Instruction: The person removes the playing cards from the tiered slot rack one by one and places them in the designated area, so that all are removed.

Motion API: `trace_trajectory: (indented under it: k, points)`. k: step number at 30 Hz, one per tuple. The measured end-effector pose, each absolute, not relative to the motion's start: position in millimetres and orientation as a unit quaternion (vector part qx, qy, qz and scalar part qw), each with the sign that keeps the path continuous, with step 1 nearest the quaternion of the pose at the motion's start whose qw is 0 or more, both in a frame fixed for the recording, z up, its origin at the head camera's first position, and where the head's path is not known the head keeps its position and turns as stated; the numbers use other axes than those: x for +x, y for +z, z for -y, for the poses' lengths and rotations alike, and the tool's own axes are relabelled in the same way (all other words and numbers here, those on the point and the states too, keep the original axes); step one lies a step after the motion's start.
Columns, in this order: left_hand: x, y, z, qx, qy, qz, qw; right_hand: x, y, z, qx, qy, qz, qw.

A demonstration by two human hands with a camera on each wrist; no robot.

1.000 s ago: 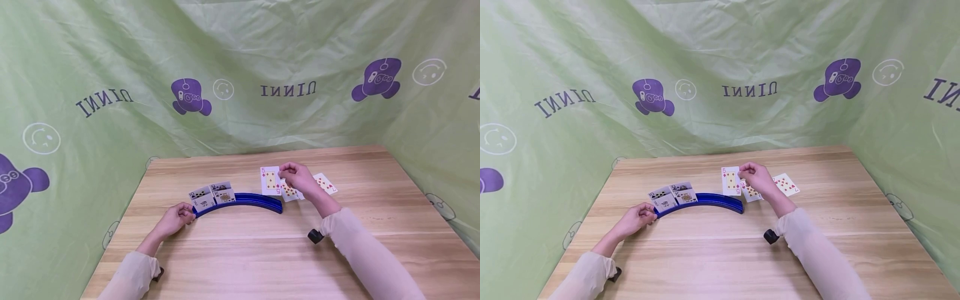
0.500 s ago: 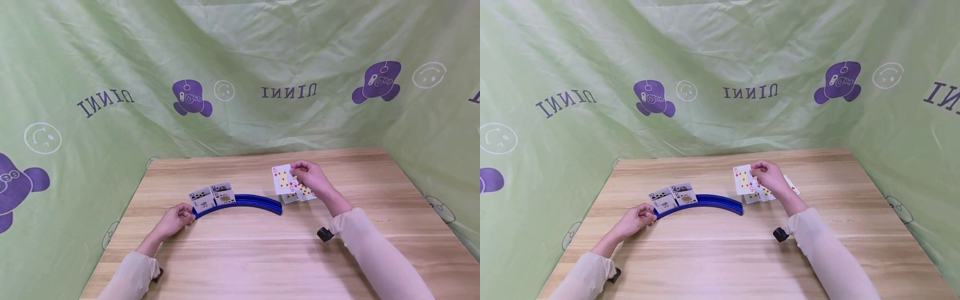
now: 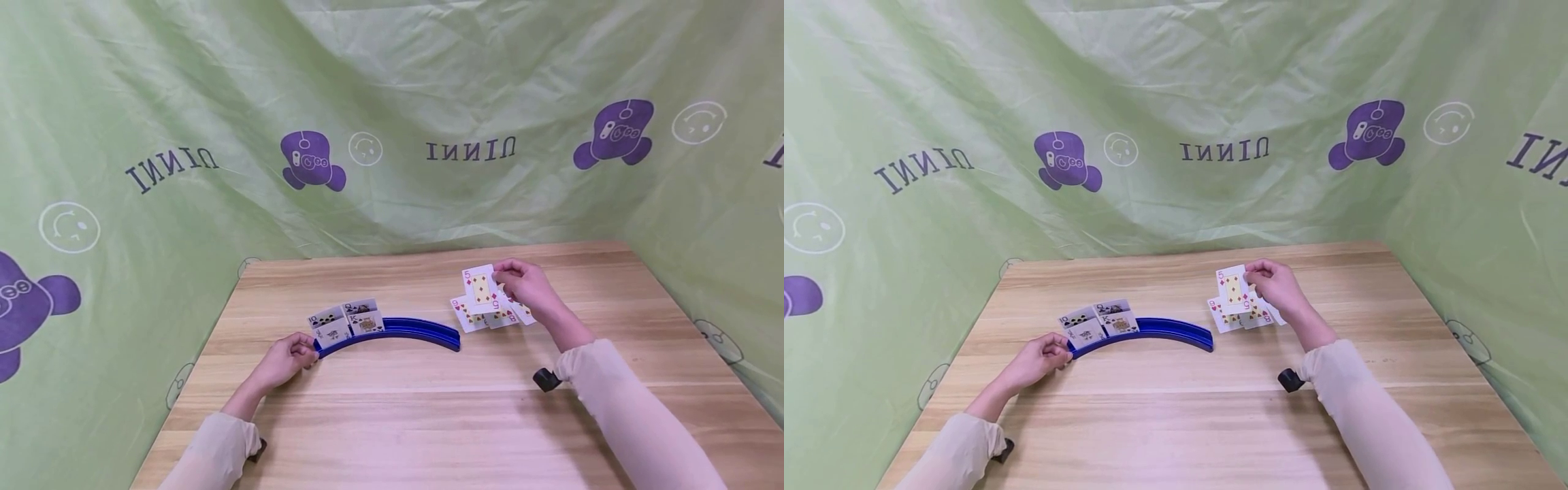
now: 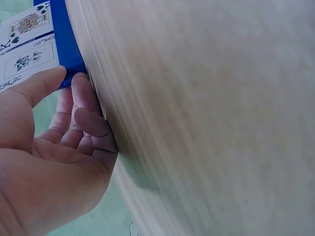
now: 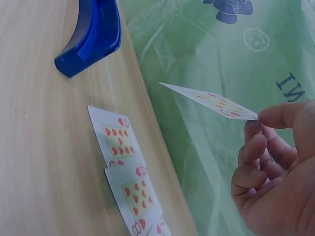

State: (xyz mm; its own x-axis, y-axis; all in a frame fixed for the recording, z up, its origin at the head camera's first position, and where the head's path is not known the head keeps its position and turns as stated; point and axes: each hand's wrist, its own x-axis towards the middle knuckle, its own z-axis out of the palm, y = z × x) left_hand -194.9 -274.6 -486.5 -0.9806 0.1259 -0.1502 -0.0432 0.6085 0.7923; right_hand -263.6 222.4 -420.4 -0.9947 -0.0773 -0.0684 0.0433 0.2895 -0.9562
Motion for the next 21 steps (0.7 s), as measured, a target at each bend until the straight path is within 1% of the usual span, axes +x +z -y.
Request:
trace_trajectory:
  k: [21]
  points:
    - [-196, -487, 276, 0.024, 0.436, -0.895, 0.095, -264, -423, -269, 0.025, -0.575, -0.816, 0.054]
